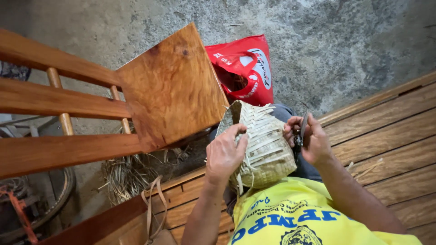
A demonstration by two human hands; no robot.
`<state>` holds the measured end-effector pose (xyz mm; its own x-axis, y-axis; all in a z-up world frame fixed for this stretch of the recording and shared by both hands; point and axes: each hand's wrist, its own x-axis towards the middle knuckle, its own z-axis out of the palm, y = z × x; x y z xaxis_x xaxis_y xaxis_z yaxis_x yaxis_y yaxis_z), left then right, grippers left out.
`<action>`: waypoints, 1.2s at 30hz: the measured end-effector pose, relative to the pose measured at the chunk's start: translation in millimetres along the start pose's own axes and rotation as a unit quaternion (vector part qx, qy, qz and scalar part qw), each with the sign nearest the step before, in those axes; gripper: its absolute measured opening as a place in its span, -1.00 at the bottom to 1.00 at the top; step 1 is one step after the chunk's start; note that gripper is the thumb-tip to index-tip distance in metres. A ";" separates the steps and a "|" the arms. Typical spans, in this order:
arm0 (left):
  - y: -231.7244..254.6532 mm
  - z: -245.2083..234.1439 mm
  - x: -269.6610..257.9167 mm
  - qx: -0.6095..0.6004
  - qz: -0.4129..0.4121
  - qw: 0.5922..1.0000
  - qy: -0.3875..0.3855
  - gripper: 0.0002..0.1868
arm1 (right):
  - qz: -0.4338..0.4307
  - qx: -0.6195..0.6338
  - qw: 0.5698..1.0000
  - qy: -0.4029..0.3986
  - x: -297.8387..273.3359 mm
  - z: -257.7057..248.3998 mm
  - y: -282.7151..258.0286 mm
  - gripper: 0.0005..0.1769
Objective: Weaving a basket from dried plant fibers and trimming the ends with a small tool
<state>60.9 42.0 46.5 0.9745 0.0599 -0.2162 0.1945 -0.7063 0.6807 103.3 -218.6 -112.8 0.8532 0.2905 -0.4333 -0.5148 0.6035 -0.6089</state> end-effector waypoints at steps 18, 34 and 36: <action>3.6 25.1 -2.5 -0.053 0.032 0.988 0.142 -0.90 | -0.191 -0.430 0.877 -0.097 -2.1 71.3 -66.5 -0.75; -4.7 33.7 -2.1 0.005 0.182 0.950 0.252 -0.89 | -0.201 -0.629 0.707 -0.253 53.8 126.0 -85.5 -0.86; 1.3 31.9 -2.8 0.009 0.188 0.947 0.262 -0.90 | -0.180 -0.663 0.674 -0.270 56.6 127.2 -88.9 -0.87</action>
<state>54.9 18.4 25.7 0.8970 0.1404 0.4191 -0.1741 -0.7592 0.6271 208.1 -161.4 1.4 0.6644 0.7473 -0.0116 0.4168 -0.3834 -0.8242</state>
